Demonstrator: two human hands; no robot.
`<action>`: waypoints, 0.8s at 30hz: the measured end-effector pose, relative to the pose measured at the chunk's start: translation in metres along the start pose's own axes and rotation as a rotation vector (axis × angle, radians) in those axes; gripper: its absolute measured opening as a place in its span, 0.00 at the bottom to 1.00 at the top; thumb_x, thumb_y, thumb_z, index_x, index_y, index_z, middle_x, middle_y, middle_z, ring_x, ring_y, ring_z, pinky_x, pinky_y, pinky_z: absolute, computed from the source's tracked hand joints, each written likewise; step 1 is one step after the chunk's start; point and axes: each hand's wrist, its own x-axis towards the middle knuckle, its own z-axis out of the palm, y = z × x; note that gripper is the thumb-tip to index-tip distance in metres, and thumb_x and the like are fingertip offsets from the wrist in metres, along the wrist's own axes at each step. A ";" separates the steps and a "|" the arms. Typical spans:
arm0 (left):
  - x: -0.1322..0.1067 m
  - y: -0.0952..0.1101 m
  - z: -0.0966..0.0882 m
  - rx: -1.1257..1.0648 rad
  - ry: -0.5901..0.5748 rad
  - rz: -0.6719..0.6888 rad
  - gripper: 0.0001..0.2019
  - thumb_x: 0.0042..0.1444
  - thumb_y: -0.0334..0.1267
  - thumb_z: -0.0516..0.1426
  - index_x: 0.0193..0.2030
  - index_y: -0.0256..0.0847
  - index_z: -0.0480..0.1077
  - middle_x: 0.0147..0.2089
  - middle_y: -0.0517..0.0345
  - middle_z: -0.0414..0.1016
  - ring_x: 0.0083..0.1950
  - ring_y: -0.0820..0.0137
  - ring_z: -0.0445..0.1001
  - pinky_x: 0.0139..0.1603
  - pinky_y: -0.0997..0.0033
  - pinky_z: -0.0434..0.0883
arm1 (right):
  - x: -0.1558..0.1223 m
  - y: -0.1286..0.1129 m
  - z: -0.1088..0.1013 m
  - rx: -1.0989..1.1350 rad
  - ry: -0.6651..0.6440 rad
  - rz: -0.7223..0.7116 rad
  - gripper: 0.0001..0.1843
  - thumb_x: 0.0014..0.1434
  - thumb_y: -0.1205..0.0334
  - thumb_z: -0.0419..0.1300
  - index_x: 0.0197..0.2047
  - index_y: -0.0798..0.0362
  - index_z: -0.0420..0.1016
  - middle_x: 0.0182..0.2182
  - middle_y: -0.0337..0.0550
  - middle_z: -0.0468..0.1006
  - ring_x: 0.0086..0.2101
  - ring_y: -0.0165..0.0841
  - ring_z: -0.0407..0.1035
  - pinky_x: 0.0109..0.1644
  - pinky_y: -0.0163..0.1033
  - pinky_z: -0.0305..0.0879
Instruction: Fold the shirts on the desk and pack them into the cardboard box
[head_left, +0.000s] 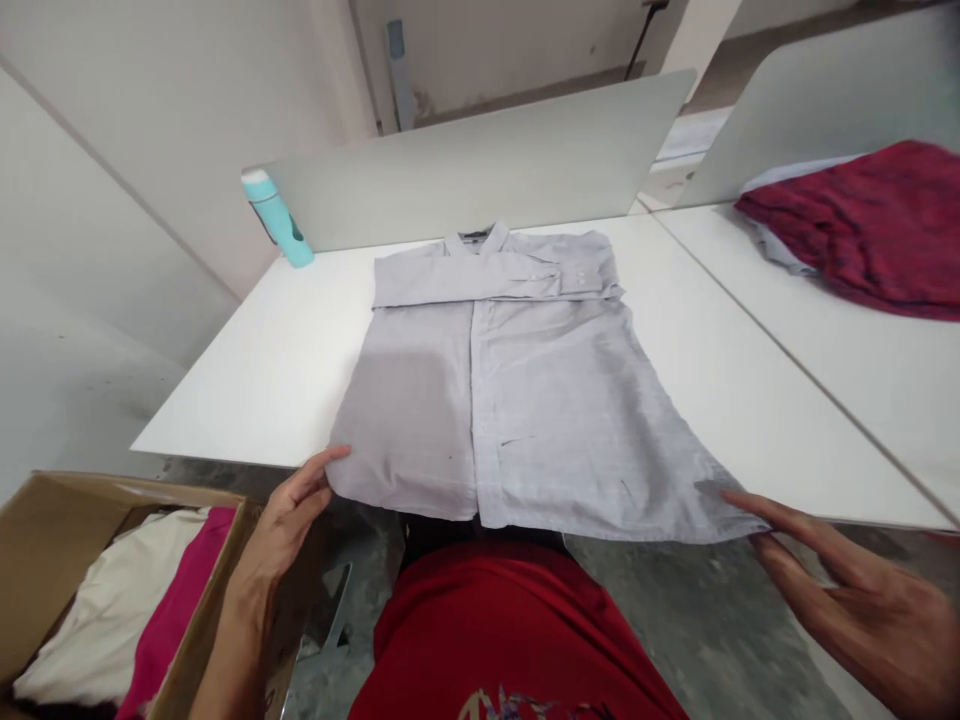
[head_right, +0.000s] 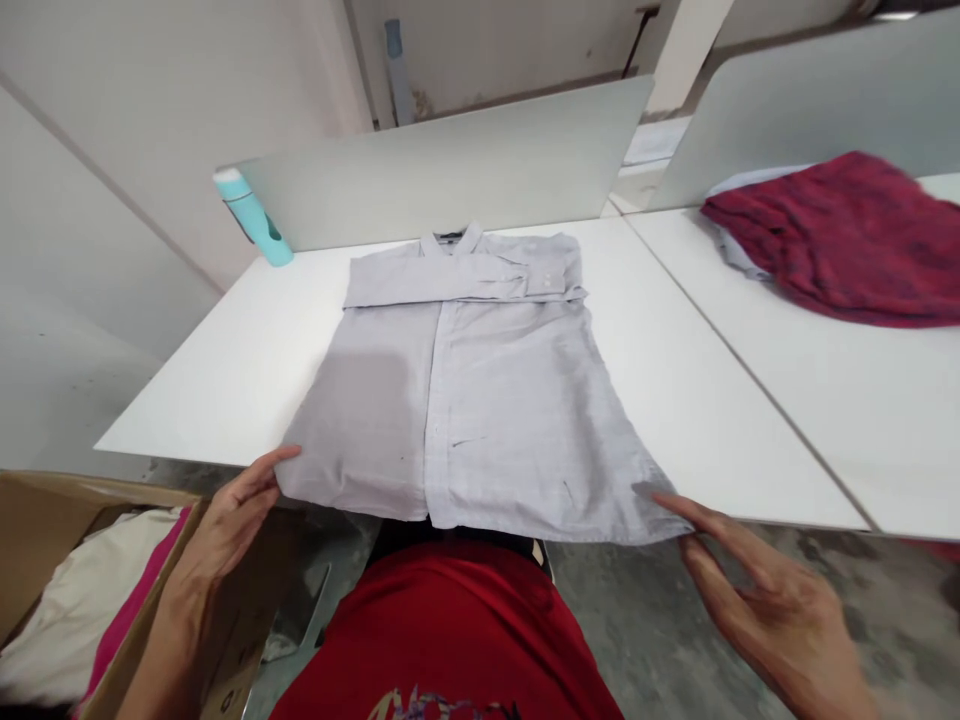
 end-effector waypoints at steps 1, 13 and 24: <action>0.001 0.001 -0.001 0.043 -0.035 0.005 0.26 0.59 0.41 0.63 0.65 0.50 0.78 0.47 0.52 0.84 0.46 0.62 0.82 0.46 0.66 0.79 | 0.003 -0.002 0.000 0.016 0.005 -0.034 0.25 0.58 0.45 0.64 0.55 0.04 0.76 0.47 0.20 0.85 0.14 0.41 0.69 0.32 0.59 0.82; 0.032 0.019 0.005 0.666 0.174 0.649 0.15 0.56 0.34 0.58 0.42 0.51 0.86 0.48 0.51 0.84 0.51 0.59 0.82 0.54 0.58 0.80 | 0.029 -0.028 -0.006 0.081 0.115 -0.270 0.14 0.55 0.49 0.66 0.42 0.19 0.87 0.39 0.37 0.86 0.39 0.53 0.83 0.44 0.56 0.82; 0.077 0.102 -0.005 0.452 0.006 0.565 0.07 0.58 0.45 0.63 0.36 0.50 0.84 0.38 0.55 0.86 0.38 0.62 0.82 0.42 0.64 0.79 | 0.121 -0.046 -0.044 0.170 0.007 -0.116 0.19 0.52 0.31 0.67 0.36 0.33 0.90 0.43 0.43 0.88 0.48 0.57 0.82 0.56 0.58 0.79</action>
